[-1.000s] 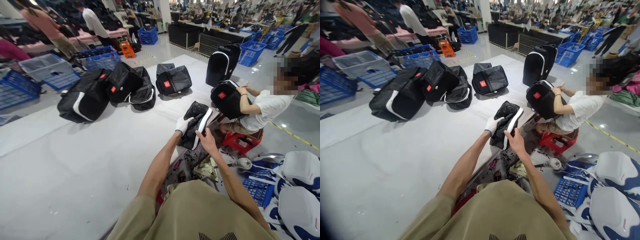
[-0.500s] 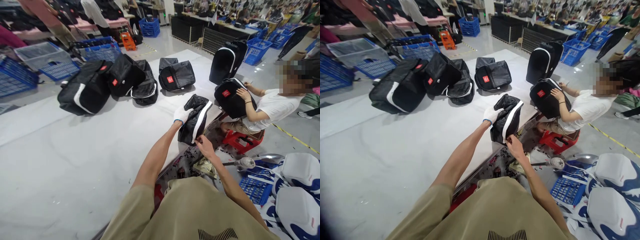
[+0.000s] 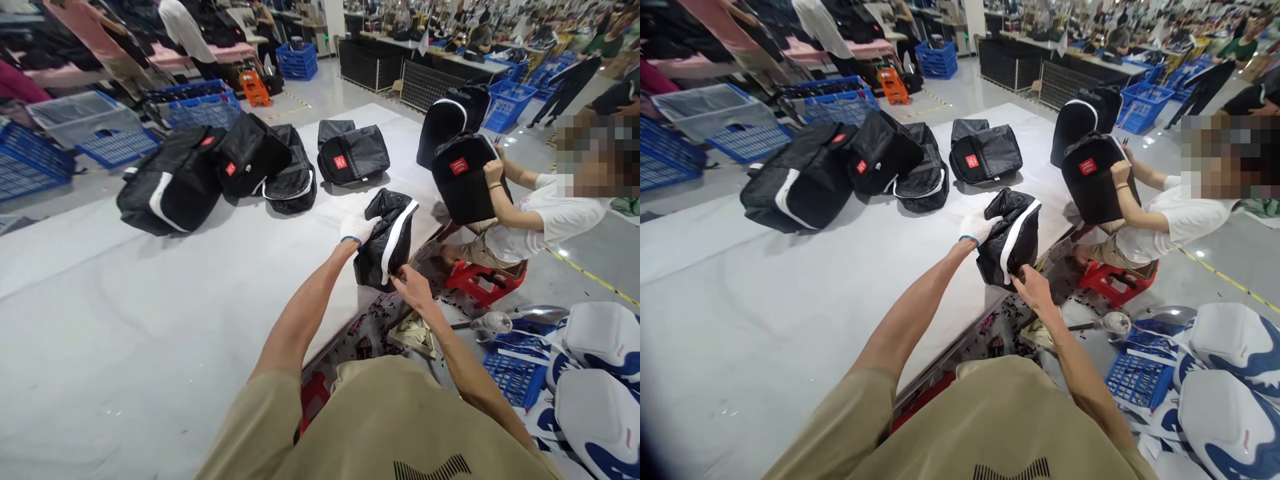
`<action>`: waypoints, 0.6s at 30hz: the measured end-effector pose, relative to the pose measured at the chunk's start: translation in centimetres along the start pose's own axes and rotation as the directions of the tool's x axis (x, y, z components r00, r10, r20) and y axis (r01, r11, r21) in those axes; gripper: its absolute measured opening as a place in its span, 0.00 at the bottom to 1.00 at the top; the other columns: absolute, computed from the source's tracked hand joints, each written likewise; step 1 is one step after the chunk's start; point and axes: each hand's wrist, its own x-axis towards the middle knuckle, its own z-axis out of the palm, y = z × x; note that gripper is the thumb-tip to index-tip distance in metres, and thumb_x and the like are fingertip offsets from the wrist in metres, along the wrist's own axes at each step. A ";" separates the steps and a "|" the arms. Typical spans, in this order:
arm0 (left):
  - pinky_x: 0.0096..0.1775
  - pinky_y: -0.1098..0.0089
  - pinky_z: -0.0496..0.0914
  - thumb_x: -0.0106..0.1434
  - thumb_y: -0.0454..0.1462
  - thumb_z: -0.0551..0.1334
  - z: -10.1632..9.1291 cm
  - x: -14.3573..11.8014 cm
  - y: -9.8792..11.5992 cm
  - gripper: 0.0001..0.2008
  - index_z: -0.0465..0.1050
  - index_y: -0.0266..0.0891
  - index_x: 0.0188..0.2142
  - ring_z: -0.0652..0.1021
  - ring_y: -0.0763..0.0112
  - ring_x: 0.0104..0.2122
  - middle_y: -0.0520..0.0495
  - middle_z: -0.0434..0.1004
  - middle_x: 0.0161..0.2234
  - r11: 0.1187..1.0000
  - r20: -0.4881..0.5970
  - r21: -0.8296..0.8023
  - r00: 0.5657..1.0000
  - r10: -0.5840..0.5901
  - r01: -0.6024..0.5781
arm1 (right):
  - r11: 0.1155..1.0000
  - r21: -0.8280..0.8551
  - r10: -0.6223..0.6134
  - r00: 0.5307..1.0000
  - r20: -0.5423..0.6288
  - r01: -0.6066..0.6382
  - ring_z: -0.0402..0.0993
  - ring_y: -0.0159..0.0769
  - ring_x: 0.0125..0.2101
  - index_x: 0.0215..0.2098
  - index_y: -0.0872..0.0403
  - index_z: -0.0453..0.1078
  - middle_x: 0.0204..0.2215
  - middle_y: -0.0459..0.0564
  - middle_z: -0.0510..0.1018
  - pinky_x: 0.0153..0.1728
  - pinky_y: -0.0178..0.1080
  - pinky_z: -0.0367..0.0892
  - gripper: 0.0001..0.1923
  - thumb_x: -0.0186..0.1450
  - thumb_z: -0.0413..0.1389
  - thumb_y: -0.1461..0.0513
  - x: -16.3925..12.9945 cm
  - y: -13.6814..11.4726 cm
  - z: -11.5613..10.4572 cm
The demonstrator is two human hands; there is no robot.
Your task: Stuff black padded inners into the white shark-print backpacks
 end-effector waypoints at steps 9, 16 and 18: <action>0.58 0.55 0.74 0.72 0.55 0.69 -0.5 -0.2 0.1 0.29 0.83 0.39 0.62 0.84 0.42 0.57 0.33 0.87 0.58 0.999 0.014 0.012 0.999 -0.030 0.029 | 0.982 -0.134 0.108 0.981 -0.158 -0.130 0.81 0.50 0.50 0.56 0.51 0.72 0.48 0.56 0.85 0.43 0.42 0.68 0.17 0.74 0.59 0.51 0.2 -3.0 0.9; 0.58 0.60 0.75 0.73 0.55 0.67 -0.2 -1.2 1.0 0.24 0.84 0.43 0.59 0.85 0.49 0.58 0.38 0.88 0.58 0.999 0.033 0.050 0.999 0.008 -0.010 | 0.953 -0.302 -0.109 0.946 -0.305 0.013 0.80 0.51 0.56 0.66 0.57 0.70 0.57 0.64 0.83 0.51 0.44 0.73 0.26 0.73 0.60 0.56 3.1 -3.2 -1.7; 0.56 0.59 0.75 0.74 0.54 0.66 -0.1 -1.5 1.2 0.23 0.84 0.44 0.59 0.85 0.48 0.57 0.38 0.88 0.56 0.996 0.031 0.080 0.999 0.021 -0.024 | 0.946 -0.323 -0.082 0.945 -0.316 -0.026 0.82 0.48 0.53 0.66 0.57 0.70 0.56 0.61 0.84 0.49 0.42 0.73 0.24 0.75 0.58 0.58 3.7 -3.1 -2.9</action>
